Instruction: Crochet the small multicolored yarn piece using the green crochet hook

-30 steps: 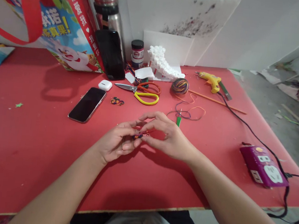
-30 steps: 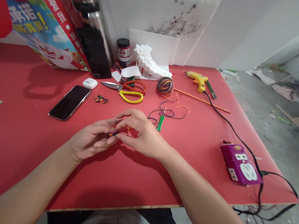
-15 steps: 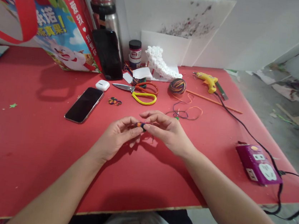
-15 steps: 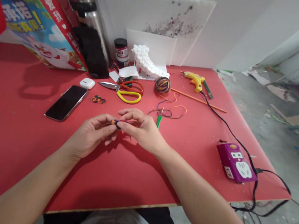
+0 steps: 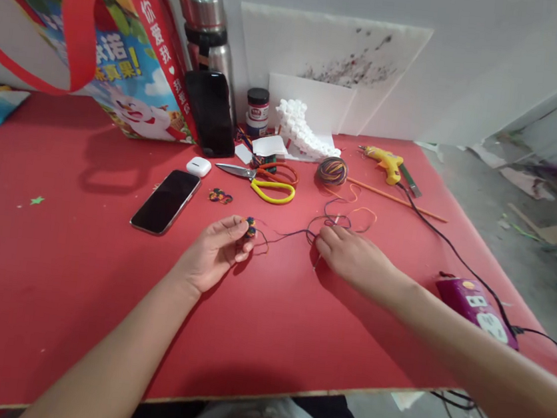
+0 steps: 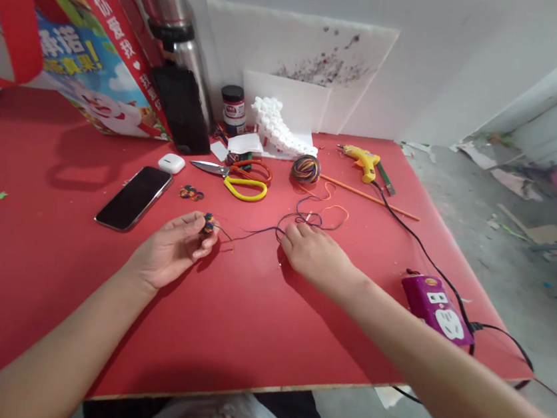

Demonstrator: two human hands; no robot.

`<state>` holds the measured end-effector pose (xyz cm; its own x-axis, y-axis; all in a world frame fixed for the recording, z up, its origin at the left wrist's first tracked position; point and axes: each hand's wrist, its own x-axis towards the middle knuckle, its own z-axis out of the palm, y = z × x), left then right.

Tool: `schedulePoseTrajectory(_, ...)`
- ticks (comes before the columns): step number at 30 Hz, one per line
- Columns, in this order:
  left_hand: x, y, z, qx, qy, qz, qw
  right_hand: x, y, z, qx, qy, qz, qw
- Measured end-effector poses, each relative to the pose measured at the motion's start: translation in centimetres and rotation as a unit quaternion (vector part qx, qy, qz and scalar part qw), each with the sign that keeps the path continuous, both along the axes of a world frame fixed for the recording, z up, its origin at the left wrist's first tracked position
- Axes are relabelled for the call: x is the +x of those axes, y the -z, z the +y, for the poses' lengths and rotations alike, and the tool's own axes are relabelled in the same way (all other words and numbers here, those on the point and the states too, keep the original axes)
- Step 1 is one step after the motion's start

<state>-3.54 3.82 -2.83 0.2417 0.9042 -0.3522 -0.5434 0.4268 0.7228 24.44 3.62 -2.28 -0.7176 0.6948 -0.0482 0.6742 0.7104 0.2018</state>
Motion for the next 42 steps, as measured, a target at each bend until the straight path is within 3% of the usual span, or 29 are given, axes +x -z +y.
schedulePoseTrajectory(3, 0.0, -0.1, 0.0, -0.001, 0.0, -0.004, 1.0, 1.0, 0.1, 0.0, 0.026, -0.13, -0.015, 0.991)
schedulePoseTrajectory(6, 0.0, -0.1, 0.1, 0.0, 0.004, -0.006, 1.0, 1.3, 0.0, 0.5, 0.02, -0.203, -0.01, 0.979)
schedulePoseTrajectory(10, -0.2, 0.3, 0.3, 0.001, -0.003, -0.012, 1.0, 0.2, 0.4, 0.1, 0.007, -0.197, 0.051, 0.979)
schedulePoseTrajectory(12, -0.2, 0.5, 0.3, 0.002, -0.01, -0.012, 1.0, -0.5, 0.7, -1.0, 0.006, -0.176, 0.134, 0.975)
schedulePoseTrajectory(14, -0.2, 0.6, 0.3, 0.003, -0.013, -0.011, 1.0, -1.1, 0.7, -2.2, 0.002, -0.112, 0.267, 0.957)
schedulePoseTrajectory(16, 0.0, 0.5, 0.2, 0.004, -0.012, -0.008, 1.0, -1.7, 0.1, -3.0, -0.009, -0.005, 0.441, 0.897)
schedulePoseTrajectory(19, 0.3, 0.2, 0.0, 0.012, -0.006, 0.001, 1.0, -2.6, -1.6, -2.8, -0.031, 0.156, 0.644, 0.748)
schedulePoseTrajectory(23, 0.6, 0.0, -0.3, 0.029, 0.0, 0.024, 0.999, -4.2, -3.0, -0.4, -0.109, 0.201, 0.749, 0.621)
schedulePoseTrajectory(25, 0.6, 0.0, -0.4, 0.034, -0.003, 0.037, 0.999, -5.1, -2.7, 0.5, -0.122, 0.194, 0.793, 0.565)
schedulePoseTrajectory(27, 0.6, 0.0, -0.5, 0.041, -0.009, 0.055, 0.998, -6.0, -1.6, 0.9, -0.131, 0.193, 0.816, 0.529)
schedulePoseTrajectory(29, 0.7, 0.1, -0.7, 0.053, -0.011, 0.073, 0.996, -6.7, -0.5, 0.7, -0.154, 0.193, 0.819, 0.518)
schedulePoseTrajectory(35, 1.1, -0.1, -1.4, 0.084, 0.025, 0.097, 0.991, -7.2, 1.0, -0.1, -0.306, 0.148, 0.733, 0.589)
schedulePoseTrajectory(38, 0.9, -0.2, -1.6, 0.099, 0.035, 0.11, 0.988, -6.9, 1.2, 0.1, -0.403, 0.158, 0.68, 0.592)
schedulePoseTrajectory(42, 0.7, -0.4, -1.6, 0.092, 0.049, 0.115, 0.988, -6.9, 1.3, 0.0, -0.406, 0.152, 0.671, 0.601)
